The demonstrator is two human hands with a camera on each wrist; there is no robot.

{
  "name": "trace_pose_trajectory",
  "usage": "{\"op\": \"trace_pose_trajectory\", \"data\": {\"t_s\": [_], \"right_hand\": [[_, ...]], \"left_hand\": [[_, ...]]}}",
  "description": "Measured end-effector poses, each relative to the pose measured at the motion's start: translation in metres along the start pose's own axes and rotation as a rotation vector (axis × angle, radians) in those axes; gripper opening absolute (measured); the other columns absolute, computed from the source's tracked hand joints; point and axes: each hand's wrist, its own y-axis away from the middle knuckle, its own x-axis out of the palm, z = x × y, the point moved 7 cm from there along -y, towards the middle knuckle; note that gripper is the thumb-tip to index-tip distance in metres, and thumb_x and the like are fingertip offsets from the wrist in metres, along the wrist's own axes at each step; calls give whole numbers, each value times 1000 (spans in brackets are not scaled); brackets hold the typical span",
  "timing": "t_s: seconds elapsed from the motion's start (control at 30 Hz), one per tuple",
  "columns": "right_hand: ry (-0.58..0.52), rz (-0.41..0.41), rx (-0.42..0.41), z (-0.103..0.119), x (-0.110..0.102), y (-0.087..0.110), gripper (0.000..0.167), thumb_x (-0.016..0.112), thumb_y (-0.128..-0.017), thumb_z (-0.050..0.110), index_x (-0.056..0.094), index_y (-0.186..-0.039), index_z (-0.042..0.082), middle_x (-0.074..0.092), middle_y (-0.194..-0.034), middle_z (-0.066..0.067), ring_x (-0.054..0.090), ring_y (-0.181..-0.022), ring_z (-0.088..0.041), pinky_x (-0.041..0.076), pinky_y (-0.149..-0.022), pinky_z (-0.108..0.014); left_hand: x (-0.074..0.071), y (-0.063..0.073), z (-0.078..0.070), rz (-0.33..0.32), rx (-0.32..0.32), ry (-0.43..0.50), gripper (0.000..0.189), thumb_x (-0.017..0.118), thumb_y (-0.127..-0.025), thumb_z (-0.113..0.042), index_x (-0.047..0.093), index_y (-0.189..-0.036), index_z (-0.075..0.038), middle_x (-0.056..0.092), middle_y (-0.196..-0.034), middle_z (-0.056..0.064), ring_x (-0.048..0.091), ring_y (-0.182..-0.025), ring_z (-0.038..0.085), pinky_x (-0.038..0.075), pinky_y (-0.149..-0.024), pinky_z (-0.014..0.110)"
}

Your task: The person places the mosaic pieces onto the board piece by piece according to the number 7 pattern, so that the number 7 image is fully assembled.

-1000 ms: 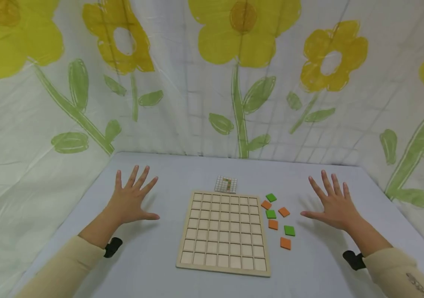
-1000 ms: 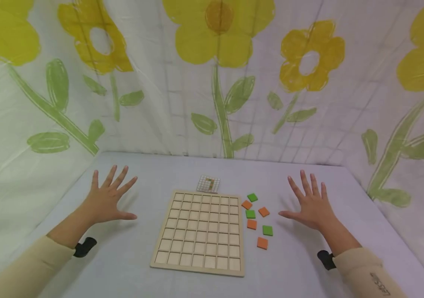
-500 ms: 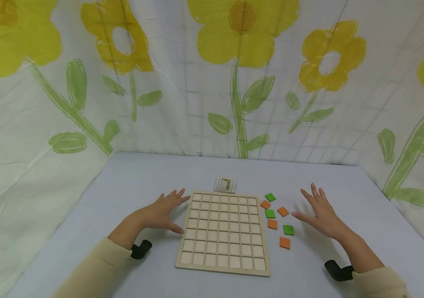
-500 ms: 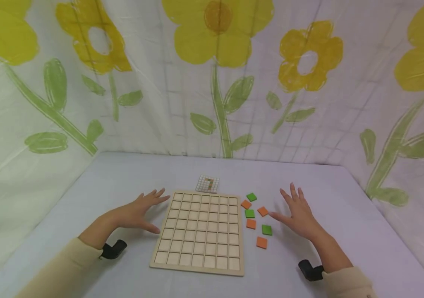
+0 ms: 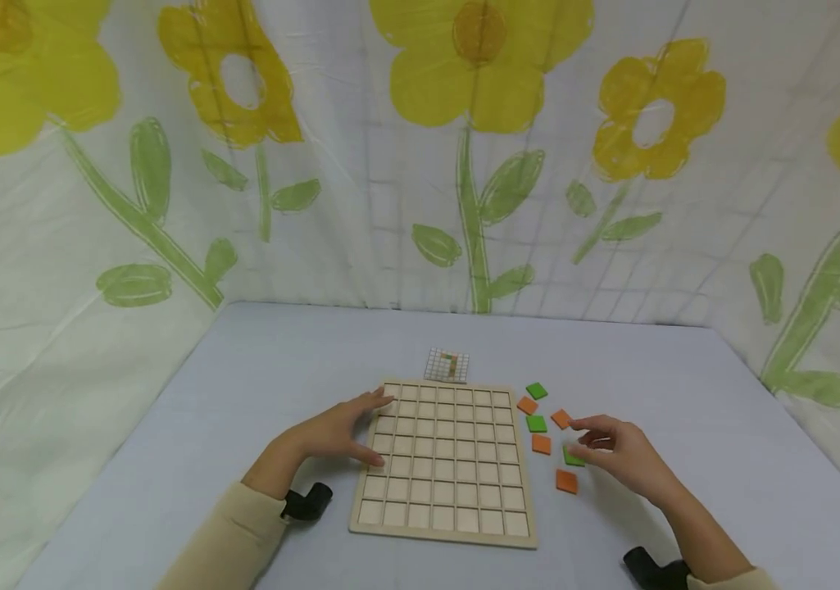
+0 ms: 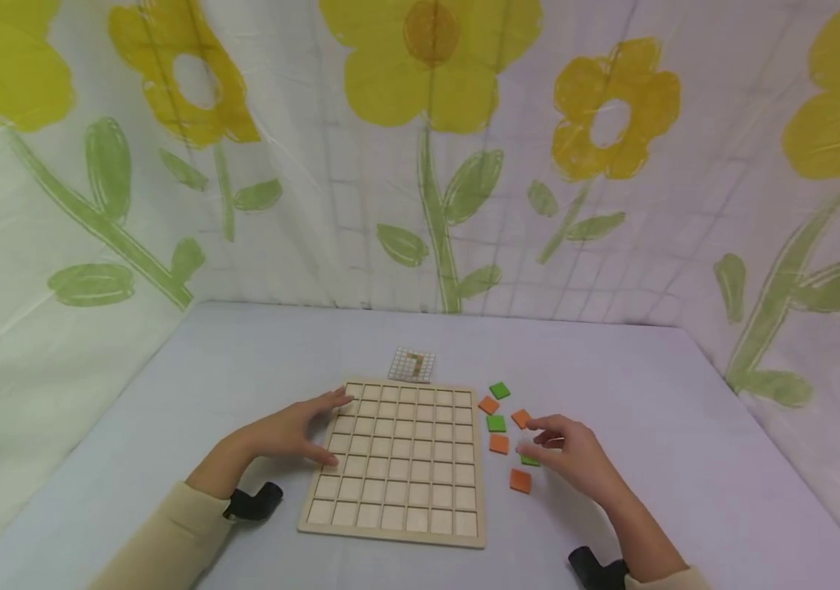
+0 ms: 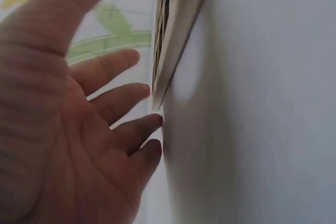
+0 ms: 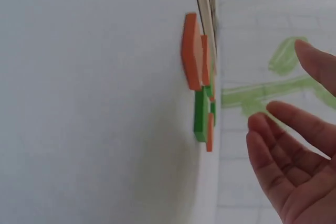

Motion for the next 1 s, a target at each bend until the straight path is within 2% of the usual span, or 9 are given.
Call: {"op": "trace_pose_trajectory", "data": {"t_s": [0.13, 0.33, 0.4, 0.63, 1.0], "right_hand": [[-94, 54, 14, -4, 8, 3, 45, 75, -78, 27, 64, -113, 0, 66, -102, -11, 58, -80, -9, 51, -69, -21], [-218, 190, -25, -13, 19, 11, 42, 73, -80, 20, 62, -111, -6, 65, -100, -13, 55, -75, -4, 51, -65, -22], [-228, 207, -41, -15, 22, 13, 41, 73, -80, 18, 62, -110, -7, 65, -100, -14, 56, -75, -4, 51, -64, -22], [-208, 227, -42, -22, 27, 14, 40, 76, -76, 20, 65, -105, -5, 66, -93, -12, 55, -72, -3, 50, -62, -21], [-130, 180, -110, -19, 25, 14, 36, 78, -74, 19, 67, -100, -2, 64, -86, -7, 53, -70, 0, 49, -61, -19]], "left_hand": [[3, -1, 3, 0, -8, -7, 93, 81, -68, -40, 34, -145, -17, 14, -157, 9, 7, -144, 38, 12, -113, 58], [7, -1, 5, 16, 18, -15, 90, 81, -69, -38, 36, -144, -13, 12, -157, 10, 4, -143, 42, 8, -114, 59], [8, -1, 5, 9, 28, -15, 89, 80, -70, -38, 37, -143, -12, 13, -157, 10, 4, -143, 42, 9, -113, 59], [8, -3, 4, -28, 75, -36, 89, 81, -69, -39, 39, -141, -7, 19, -156, 11, 12, -143, 37, 17, -112, 57], [7, -4, 6, -59, 97, -54, 89, 80, -69, -41, 40, -141, -9, 22, -155, 10, 16, -142, 36, 20, -111, 57]]}}
